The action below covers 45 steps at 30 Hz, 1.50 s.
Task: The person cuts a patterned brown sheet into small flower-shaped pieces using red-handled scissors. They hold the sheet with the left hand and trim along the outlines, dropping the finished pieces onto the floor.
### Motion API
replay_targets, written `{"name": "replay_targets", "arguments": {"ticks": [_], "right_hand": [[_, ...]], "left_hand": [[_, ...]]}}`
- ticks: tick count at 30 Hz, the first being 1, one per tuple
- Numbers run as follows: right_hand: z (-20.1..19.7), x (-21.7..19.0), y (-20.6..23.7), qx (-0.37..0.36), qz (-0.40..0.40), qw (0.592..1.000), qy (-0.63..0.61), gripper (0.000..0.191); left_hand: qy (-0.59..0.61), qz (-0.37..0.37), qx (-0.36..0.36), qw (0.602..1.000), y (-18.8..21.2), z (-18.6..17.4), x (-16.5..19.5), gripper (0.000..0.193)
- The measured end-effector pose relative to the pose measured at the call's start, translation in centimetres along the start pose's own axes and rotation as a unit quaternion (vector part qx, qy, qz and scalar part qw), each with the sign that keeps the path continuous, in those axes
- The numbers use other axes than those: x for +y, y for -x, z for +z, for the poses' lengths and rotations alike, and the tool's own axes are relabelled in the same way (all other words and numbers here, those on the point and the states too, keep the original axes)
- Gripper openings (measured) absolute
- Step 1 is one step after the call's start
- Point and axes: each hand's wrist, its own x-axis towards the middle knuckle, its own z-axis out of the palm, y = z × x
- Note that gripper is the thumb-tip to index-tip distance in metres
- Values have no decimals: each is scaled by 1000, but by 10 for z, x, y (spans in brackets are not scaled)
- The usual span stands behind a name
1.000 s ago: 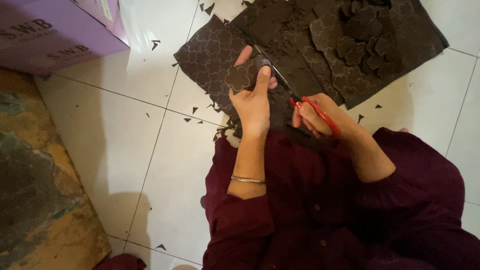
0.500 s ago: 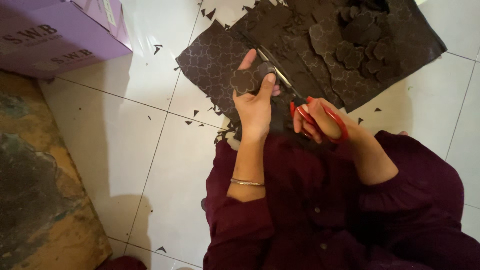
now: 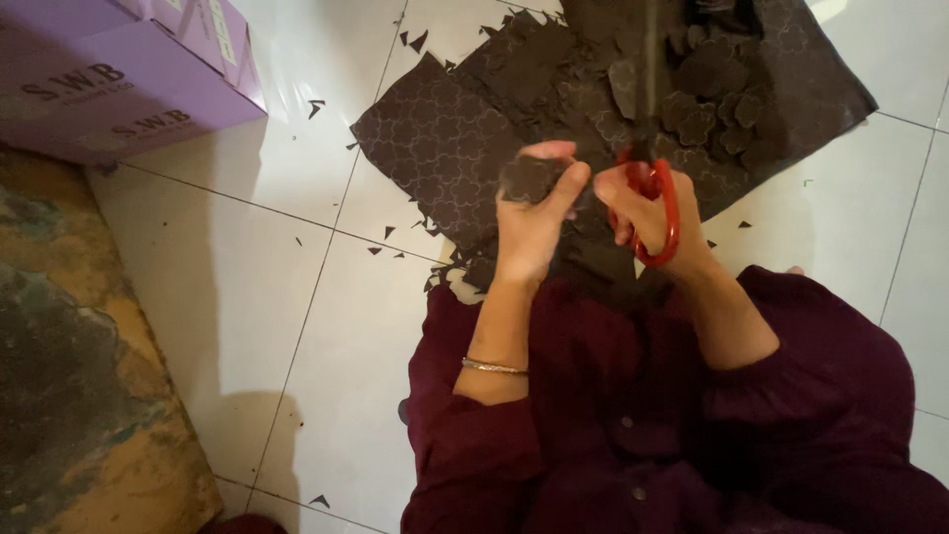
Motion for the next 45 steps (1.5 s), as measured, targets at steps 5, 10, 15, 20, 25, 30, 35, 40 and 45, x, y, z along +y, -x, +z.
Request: {"name": "replay_targets", "arguments": {"ticks": [5,10,15,20,25,30,35,40,45], "right_hand": [[-5,-5,3,31,15,999,-7,19],[-9,-6,4,45,-52,997,17,17],[-6,-1,2,85,11,996,14,17],[-5,1,0,94,0,995,18,18],[-11,6,-1,85,40,994,55,24],[-12,22,-7,-14,30,997,70,33],[-6,37,-6,-135,15,986,95,40],[2,37,-3,-206,55,970,115,45],[8,30,0,-236,1,968,88,48]], "left_hand": [[53,-37,-69,996,4,8,2,24],[66,-111,-81,988,5,-2,11,27],[119,-113,-62,985,0,-3,12,32],[80,-111,-53,989,-3,-8,5,35],[30,-24,-21,999,-7,-14,-8,32],[120,-9,88,989,-15,-22,-5,33],[208,9,111,972,-13,-25,9,40],[189,11,125,974,-14,-25,12,40],[128,56,112,984,-15,-25,7,44]]}}
